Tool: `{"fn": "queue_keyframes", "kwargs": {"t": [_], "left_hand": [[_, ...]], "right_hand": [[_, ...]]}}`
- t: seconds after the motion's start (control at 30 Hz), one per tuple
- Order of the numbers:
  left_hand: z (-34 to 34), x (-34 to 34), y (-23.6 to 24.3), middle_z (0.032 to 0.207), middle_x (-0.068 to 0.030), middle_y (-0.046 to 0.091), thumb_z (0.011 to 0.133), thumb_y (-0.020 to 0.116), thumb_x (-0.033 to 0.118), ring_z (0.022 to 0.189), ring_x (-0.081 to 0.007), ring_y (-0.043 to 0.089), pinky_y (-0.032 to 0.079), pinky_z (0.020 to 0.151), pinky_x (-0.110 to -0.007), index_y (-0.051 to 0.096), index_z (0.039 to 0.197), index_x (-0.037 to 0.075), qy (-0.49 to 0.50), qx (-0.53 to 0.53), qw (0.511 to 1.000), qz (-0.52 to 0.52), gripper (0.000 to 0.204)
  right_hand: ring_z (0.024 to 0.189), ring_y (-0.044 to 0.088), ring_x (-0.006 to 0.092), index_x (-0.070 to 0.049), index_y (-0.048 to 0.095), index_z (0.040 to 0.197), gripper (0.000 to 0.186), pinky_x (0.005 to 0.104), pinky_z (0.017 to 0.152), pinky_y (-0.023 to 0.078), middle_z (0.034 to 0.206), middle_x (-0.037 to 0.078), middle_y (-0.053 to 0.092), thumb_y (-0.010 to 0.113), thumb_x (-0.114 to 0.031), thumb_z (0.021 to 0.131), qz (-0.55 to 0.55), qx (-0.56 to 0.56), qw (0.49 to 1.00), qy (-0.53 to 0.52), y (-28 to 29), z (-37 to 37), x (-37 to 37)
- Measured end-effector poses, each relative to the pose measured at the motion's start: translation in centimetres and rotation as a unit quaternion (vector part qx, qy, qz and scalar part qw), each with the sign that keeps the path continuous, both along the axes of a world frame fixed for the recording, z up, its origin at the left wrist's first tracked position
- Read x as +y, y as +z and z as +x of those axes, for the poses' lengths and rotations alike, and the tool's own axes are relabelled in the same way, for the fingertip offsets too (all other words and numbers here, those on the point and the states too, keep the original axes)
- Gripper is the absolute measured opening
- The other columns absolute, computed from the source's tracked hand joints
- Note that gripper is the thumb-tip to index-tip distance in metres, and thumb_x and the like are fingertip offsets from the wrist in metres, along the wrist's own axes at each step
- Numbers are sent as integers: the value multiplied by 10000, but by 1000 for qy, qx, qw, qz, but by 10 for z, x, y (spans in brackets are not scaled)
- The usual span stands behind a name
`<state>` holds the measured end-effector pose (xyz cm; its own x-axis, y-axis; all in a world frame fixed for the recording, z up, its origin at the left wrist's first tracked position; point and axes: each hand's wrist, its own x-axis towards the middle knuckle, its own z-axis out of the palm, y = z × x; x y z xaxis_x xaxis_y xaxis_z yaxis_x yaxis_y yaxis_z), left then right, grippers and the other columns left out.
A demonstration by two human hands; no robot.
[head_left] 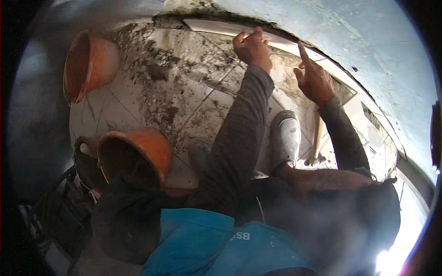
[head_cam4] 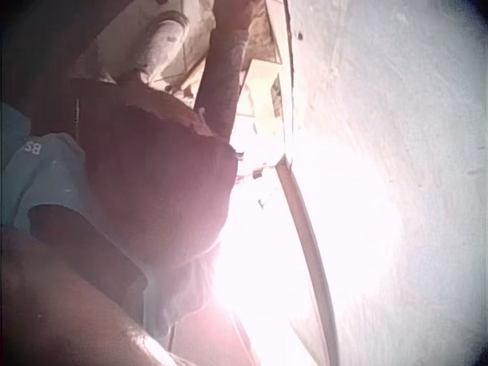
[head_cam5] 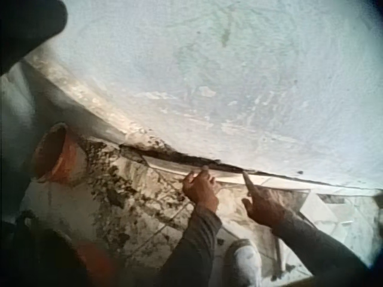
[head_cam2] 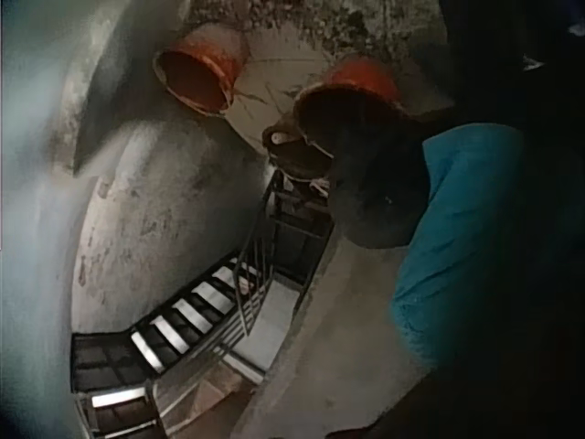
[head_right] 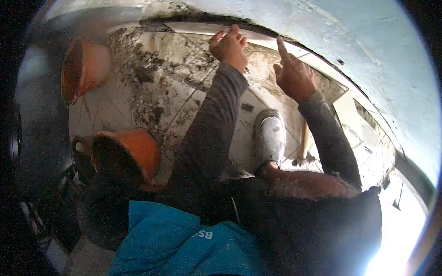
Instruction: Applying mortar to a tile and securing it to the floor surface.
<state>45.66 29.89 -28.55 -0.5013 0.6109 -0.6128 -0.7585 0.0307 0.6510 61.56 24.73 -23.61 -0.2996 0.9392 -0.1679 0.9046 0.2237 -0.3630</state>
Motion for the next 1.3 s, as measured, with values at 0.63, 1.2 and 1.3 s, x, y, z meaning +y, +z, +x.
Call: {"fn": "queue_keyframes", "kwargs": {"t": [0.63, 1.2, 1.3], "left_hand": [[-21, 4, 11, 853, -99, 593, 723, 784, -1, 698, -175, 585, 581, 630, -324, 502, 1011, 25, -86, 125, 985, -88, 405], [79, -61, 18, 860, -103, 632, 871, 624, 255, 664, -227, 636, 512, 547, -356, 462, 1374, 145, -422, 746, 473, 203, 540], [88, -55, 18, 788, -93, 577, 857, 625, 234, 659, -250, 607, 503, 545, -367, 411, 1417, 146, -438, 759, 440, 196, 606]], "right_hand": [[742, 619, 373, -37, 560, 890, 114, 446, 658, 483, 811, 183, 617, 587, -141, 851, -99, 181, 975, -79, -7, 50, -139], [892, 659, 204, -62, 632, 1014, 186, 340, 756, 516, 930, 82, 677, 648, -156, 854, -478, 200, 848, -113, -1, 133, -263], [916, 661, 198, -70, 640, 1030, 193, 337, 774, 516, 948, 73, 686, 641, -167, 863, -485, 202, 842, -122, -19, 140, -270]]}}
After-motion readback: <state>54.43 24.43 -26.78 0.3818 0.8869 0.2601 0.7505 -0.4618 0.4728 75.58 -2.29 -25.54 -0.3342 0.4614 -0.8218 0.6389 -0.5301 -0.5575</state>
